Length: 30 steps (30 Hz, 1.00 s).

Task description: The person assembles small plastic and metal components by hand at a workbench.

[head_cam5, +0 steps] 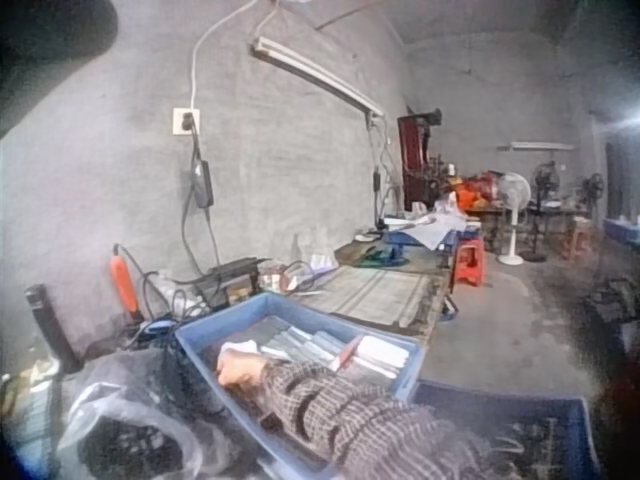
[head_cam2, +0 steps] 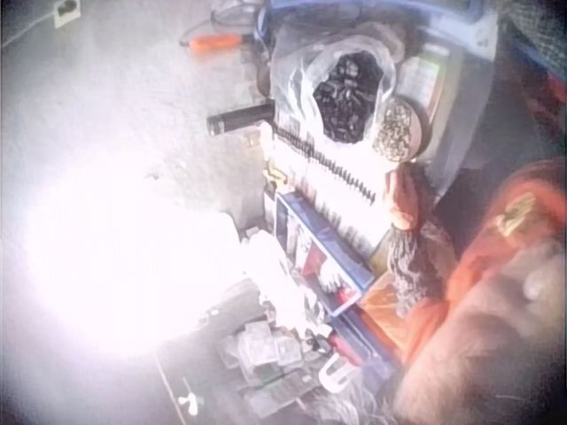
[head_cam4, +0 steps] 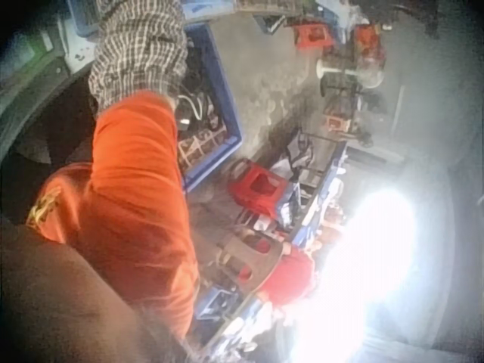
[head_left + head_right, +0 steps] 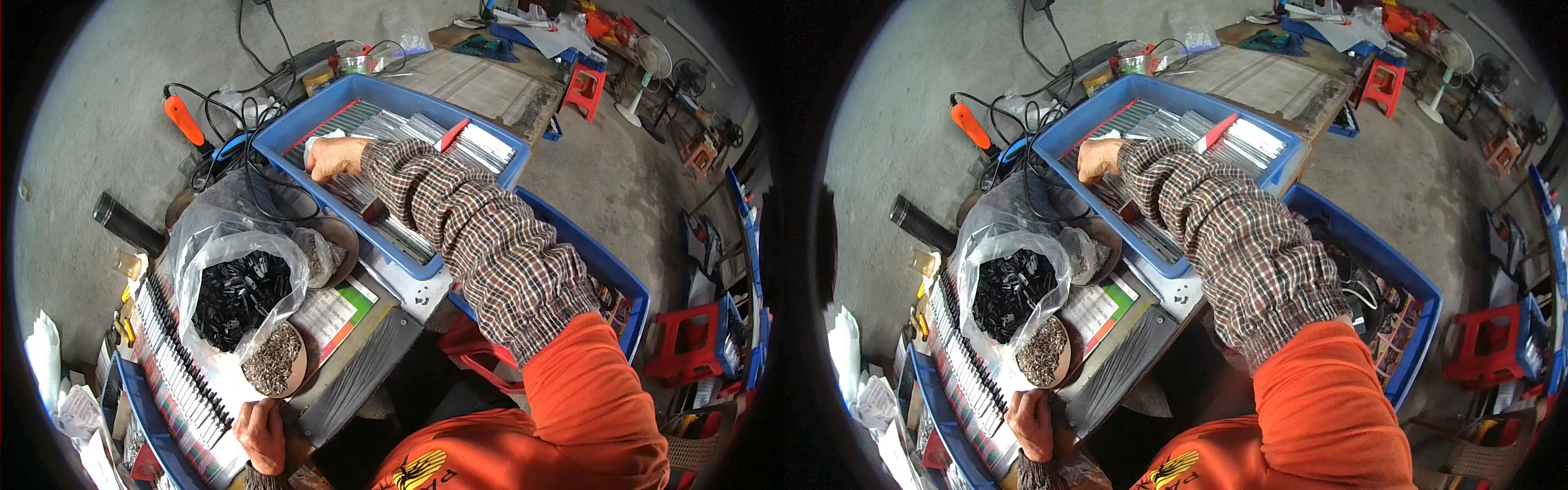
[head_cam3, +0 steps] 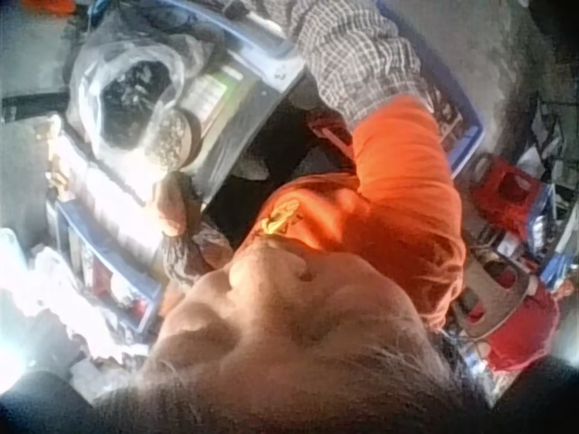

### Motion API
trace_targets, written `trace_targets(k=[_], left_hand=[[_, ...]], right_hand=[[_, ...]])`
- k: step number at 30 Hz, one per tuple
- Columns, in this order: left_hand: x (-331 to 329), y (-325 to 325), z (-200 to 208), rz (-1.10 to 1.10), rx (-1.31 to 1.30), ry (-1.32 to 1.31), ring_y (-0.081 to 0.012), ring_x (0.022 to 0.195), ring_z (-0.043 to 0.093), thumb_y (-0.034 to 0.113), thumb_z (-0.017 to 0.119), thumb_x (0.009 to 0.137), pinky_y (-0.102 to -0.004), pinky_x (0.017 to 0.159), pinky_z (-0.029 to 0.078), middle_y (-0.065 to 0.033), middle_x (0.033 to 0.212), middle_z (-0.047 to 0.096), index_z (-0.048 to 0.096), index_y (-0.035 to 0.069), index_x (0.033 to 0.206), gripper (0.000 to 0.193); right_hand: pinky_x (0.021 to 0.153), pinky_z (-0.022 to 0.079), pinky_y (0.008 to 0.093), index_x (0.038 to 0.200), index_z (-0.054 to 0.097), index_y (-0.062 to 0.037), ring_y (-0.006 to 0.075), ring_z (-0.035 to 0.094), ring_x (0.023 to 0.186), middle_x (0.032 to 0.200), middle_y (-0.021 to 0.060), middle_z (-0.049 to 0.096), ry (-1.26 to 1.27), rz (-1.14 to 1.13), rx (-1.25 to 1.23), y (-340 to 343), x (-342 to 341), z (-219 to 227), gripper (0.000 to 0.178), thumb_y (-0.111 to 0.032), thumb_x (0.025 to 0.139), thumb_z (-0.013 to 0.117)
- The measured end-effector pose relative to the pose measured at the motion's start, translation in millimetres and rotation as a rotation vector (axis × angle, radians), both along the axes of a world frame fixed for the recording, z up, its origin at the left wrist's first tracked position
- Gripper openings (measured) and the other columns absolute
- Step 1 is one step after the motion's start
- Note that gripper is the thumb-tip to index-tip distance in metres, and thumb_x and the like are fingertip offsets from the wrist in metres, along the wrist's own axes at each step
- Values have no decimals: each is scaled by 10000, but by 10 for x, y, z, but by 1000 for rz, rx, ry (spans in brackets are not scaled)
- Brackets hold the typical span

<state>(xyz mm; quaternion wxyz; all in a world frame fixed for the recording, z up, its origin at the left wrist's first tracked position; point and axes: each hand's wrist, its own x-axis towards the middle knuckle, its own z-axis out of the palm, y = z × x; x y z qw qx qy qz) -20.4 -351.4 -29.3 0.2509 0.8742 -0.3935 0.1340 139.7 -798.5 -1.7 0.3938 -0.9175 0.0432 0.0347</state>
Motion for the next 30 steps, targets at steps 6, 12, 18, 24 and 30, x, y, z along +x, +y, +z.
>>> trace_targets(k=[6, 12, 18, 24, 30], left_hand=[[0, 10, 2, -6, -24, 8, -297, 635, 578, -42, 644, 727, -379, 568, 438, -127, 715, 559, 620, 19, 821, 114], [3, 2, -7, -7, -7, 12, -296, 643, 581, -40, 642, 733, -377, 574, 442, -125, 721, 562, 621, 22, 832, 119], [-1, 7, -8, -6, -3, 20, -292, 645, 583, -35, 648, 734, -376, 578, 445, -122, 730, 568, 622, 24, 839, 124], [3, 17, -11, 1, -1, 18, -291, 648, 584, -33, 646, 736, -378, 573, 441, -121, 728, 568, 625, 25, 844, 125], [5, -2, -5, 5, -2, 0, -292, 639, 581, -29, 645, 737, -380, 569, 439, -116, 718, 566, 629, 29, 828, 110]], right_hand=[[624, 461, 344, 884, 723, -63, 133, 605, 701, 752, 22, 659, 9, 6, 202, -1, -161, 145, 284, -170, 621, 718], [608, 477, 307, 901, 703, -12, 145, 604, 661, 743, 48, 648, -92, 92, 169, -87, -40, -30, 277, -143, 657, 683], [580, 472, 300, 823, 709, -19, 146, 609, 655, 722, 63, 649, -70, 30, 228, -38, -121, 19, 221, -92, 614, 704], [567, 469, 327, 793, 718, -41, 161, 611, 680, 743, 62, 666, -30, -16, 97, -33, -230, 177, 244, -172, 591, 759], [558, 484, 312, 781, 721, -48, 168, 628, 649, 743, 49, 685, 21, -64, -136, -127, -347, 331, 261, -224, 603, 794]])
